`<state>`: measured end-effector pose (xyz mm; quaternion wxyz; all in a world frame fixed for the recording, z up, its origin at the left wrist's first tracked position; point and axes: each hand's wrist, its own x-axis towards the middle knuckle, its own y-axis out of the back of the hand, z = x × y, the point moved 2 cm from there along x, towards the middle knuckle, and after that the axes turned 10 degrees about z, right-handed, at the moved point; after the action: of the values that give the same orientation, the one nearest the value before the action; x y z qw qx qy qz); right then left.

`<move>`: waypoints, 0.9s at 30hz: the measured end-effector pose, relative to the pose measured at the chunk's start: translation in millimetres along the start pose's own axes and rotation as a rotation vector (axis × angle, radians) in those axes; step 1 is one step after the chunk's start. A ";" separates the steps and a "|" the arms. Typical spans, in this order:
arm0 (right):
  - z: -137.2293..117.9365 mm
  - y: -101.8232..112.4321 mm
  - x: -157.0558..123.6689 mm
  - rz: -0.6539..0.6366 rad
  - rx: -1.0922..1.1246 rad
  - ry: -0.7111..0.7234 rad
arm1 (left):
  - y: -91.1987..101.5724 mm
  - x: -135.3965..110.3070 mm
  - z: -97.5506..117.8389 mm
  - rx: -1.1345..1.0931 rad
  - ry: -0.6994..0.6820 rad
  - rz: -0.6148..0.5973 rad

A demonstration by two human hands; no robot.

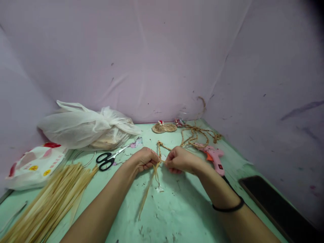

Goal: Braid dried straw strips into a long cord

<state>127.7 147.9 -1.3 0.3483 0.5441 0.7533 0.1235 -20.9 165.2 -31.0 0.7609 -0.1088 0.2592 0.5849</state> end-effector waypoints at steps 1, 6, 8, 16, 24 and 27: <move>0.5 6.1 -2.2 -0.022 -0.023 -0.006 | 0.1 0.1 -0.1 0.008 0.008 0.002; -0.5 49.4 -10.5 0.247 -0.280 0.146 | -0.9 -0.6 -0.7 0.022 0.010 0.026; -0.5 56.4 -10.6 0.402 -0.293 0.160 | -1.3 -1.4 -1.1 0.031 0.016 0.052; -5.1 -0.3 2.2 0.197 0.072 0.035 | -0.4 -7.3 3.1 -0.078 0.004 -0.003; 1.3 -20.4 13.3 0.089 0.321 -0.081 | 0.4 -13.1 6.4 0.019 -0.020 0.033; 10.1 -21.7 18.4 0.127 0.388 -0.112 | 2.9 -16.0 10.2 0.220 -0.036 0.121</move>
<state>115.4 154.4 -28.1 0.2697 0.6533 0.7067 -0.0328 -23.8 157.5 -13.7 0.7360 0.0016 0.3144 0.5995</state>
